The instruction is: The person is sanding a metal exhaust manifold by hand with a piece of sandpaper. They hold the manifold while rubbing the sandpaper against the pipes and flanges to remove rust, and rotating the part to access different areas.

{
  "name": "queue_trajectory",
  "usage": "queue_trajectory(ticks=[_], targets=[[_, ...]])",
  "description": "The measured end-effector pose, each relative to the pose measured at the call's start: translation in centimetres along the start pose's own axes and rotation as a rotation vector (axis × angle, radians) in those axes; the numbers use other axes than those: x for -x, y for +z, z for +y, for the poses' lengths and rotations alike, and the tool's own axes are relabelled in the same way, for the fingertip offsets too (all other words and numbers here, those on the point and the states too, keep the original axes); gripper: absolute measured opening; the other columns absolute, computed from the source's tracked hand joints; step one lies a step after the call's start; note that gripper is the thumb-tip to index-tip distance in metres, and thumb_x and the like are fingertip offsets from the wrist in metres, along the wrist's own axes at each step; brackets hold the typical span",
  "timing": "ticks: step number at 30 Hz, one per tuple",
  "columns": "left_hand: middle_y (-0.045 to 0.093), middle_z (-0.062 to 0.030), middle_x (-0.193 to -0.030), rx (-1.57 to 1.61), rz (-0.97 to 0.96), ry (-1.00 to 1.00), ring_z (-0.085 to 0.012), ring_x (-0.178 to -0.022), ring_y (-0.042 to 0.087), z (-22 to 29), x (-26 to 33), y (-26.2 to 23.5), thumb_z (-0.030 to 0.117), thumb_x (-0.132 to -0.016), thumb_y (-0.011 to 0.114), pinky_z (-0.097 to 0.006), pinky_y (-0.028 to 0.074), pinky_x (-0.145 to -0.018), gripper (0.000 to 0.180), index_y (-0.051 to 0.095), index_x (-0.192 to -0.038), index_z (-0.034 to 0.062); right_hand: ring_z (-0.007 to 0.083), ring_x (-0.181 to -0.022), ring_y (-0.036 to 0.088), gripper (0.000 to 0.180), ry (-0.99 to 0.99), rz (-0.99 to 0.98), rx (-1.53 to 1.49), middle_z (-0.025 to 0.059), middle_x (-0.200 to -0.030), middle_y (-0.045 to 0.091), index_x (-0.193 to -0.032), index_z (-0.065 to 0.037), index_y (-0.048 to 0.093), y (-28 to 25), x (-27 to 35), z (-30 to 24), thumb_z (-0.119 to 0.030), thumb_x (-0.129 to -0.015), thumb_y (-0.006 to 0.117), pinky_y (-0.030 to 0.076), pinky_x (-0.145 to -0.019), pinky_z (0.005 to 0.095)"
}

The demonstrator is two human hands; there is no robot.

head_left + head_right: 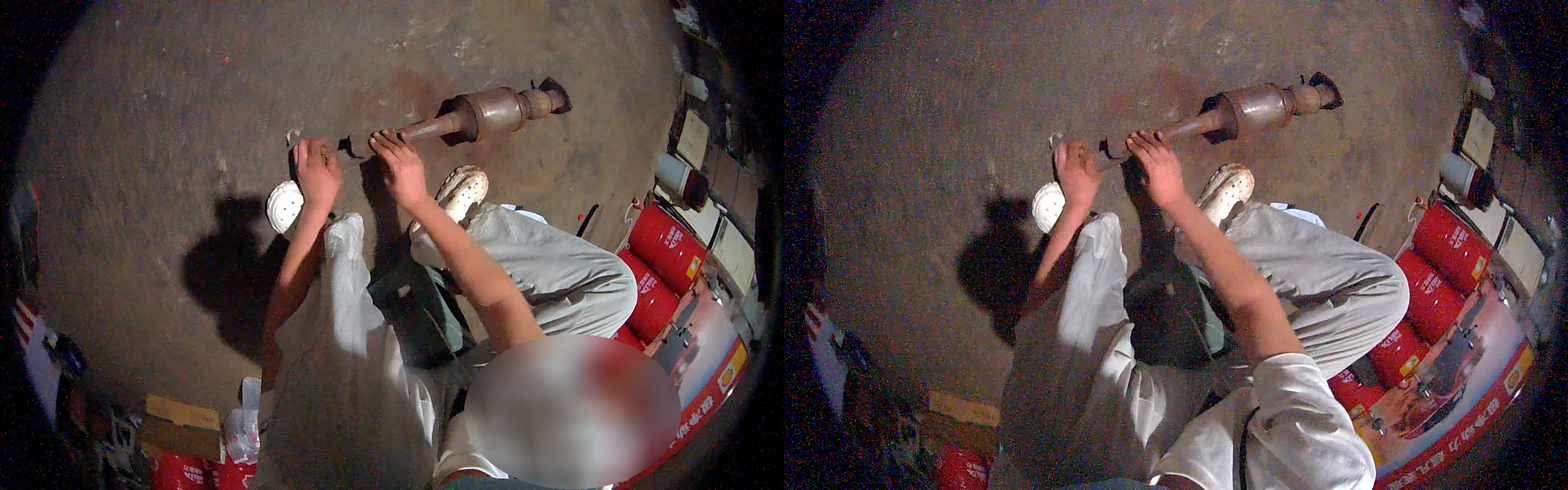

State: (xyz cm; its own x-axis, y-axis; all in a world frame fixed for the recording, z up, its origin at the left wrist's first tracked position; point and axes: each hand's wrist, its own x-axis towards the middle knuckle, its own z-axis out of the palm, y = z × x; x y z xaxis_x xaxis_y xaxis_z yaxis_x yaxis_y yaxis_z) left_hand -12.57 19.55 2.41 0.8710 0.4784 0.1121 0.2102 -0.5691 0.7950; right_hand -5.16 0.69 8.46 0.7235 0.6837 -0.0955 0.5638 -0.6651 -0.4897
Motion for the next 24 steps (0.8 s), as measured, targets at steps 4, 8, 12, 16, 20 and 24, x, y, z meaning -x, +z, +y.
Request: queue_trajectory(ticks=[4,8,12,16,20,24], targets=[[0.054,-0.0222,-0.097,-0.065,-0.012,-0.015,-0.0447,-0.096,0.053,-0.7,0.0,-0.2,0.004,-0.089,0.058,-0.054,0.042,-0.085,0.009,0.056,-0.095,-0.0019,0.0358,-0.137,0.053,0.071,-0.006,-0.024,0.094,0.0111,-0.148,0.057,-0.14,-0.01,0.058,-4.9,0.2,7.5,0.008,-0.072,0.064,0.04,-0.116,0.0484],[0.054,-0.0227,-0.098,-0.045,-0.017,0.005,-0.045,-0.096,0.053,-0.3,0.1,0.3,0.004,-0.088,0.059,-0.054,0.042,-0.085,0.009,0.057,-0.094,-0.0029,0.0395,-0.132,0.055,0.076,0.191,0.214,0.214,0.0132,-0.145,0.059,-0.138,-0.008,0.06,-4.0,1.3,5.6,0.009,-0.064,0.067,0.045,-0.111,0.0501],[0.053,-0.0237,-0.098,-0.026,-0.048,-0.032,-0.0459,-0.095,0.053,-0.6,0.1,0.1,0.003,-0.088,0.059,-0.054,0.042,-0.084,0.009,0.056,-0.094,-0.0037,0.0318,-0.136,0.053,0.068,0.114,0.042,0.015,0.0121,-0.144,0.06,-0.135,-0.01,0.062,1.5,0.2,-2.9,0.004,-0.069,0.066,0.041,-0.118,0.0475],[0.054,-0.0238,-0.098,-0.035,-0.027,0.014,-0.0459,-0.095,0.053,-0.5,-0.3,0.1,0.002,-0.088,0.059,-0.054,0.043,-0.085,0.009,0.057,-0.094,-0.0036,0.0296,-0.138,0.053,0.056,-0.133,-0.112,0.051,0.0092,-0.146,0.059,-0.138,-0.013,0.061,-0.7,0.4,4.6,0.0,-0.084,0.054,0.038,-0.12,0.0467],[0.055,-0.023,-0.098,-0.006,-0.035,-0.006,-0.0455,-0.095,0.054,0.1,0.2,0.1,0.002,-0.088,0.059,-0.053,0.044,-0.085,0.009,0.057,-0.095,-0.0025,0.0333,-0.135,0.054,0.061,-0.06,0.002,0.223,0.0112,-0.143,0.061,-0.138,-0.011,0.06,-5.2,0.9,8.6,0.003,-0.079,0.061,0.043,-0.114,0.0463],[0.055,-0.0221,-0.097,-0.036,-0.026,-0.045,-0.0451,-0.094,0.055,-0.4,-0.7,0.3,0.001,-0.087,0.059,-0.053,0.044,-0.085,0.008,0.058,-0.094,-0.0012,0.0365,-0.137,0.052,0.075,0.185,0.188,-0.032,0.0131,-0.141,0.061,-0.135,-0.01,0.061,0.6,0.4,0.4,0.014,-0.064,0.064,0.044,-0.113,0.0494]])
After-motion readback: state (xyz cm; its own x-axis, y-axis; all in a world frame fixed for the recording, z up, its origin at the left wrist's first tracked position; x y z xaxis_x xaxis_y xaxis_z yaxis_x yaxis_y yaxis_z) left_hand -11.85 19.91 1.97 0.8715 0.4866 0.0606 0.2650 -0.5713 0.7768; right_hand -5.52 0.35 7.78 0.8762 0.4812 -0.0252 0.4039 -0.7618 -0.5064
